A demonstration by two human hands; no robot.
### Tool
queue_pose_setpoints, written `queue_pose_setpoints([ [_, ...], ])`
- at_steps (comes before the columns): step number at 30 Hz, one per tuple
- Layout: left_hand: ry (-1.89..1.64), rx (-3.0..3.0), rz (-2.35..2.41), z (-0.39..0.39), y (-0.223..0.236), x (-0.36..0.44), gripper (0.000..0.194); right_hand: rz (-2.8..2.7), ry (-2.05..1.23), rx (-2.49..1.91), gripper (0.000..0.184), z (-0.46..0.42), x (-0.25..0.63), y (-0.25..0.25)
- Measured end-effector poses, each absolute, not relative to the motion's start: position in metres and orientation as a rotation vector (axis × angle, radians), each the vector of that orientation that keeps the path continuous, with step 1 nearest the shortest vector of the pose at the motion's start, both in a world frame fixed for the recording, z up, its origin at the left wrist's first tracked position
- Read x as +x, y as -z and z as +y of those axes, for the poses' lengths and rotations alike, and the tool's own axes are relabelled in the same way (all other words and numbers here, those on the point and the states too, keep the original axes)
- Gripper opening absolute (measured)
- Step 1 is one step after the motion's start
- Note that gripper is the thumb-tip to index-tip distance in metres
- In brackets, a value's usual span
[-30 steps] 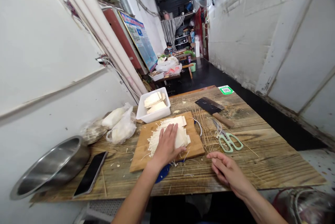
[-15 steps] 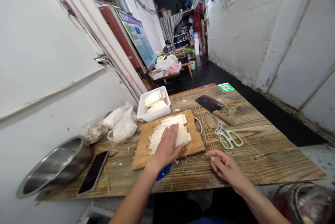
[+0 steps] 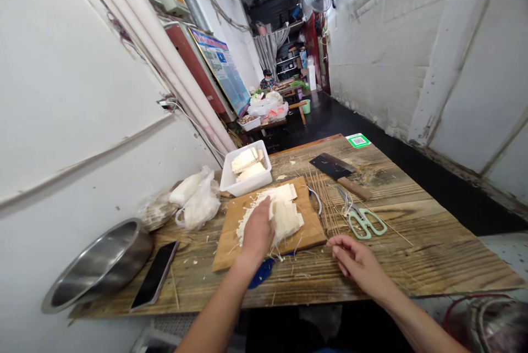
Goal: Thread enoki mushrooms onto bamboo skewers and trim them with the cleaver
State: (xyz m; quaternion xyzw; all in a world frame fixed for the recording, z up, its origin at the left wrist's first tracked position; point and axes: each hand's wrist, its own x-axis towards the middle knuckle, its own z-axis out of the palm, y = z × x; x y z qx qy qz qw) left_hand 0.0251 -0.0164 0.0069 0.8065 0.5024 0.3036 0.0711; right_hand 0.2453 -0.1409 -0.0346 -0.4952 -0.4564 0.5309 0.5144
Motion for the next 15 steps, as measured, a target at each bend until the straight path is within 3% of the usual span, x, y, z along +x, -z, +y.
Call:
queue_pose_setpoints([
  [4,-1.085,1.82,1.266,0.009,-0.045,-0.008,0.031,-1.353,-0.99,-1.236,0.029,-0.125,0.255,0.021],
  [8,-1.135,1.552,1.177,0.033,-0.075,-0.054,0.04,-1.593,-0.825,-1.263,0.036,-0.105,0.253,0.002],
  [15,-1.37,1.271,1.023,0.033,-0.101,-0.117,0.049,-1.792,-0.508,-1.162,0.031,-0.079,0.222,-0.039],
])
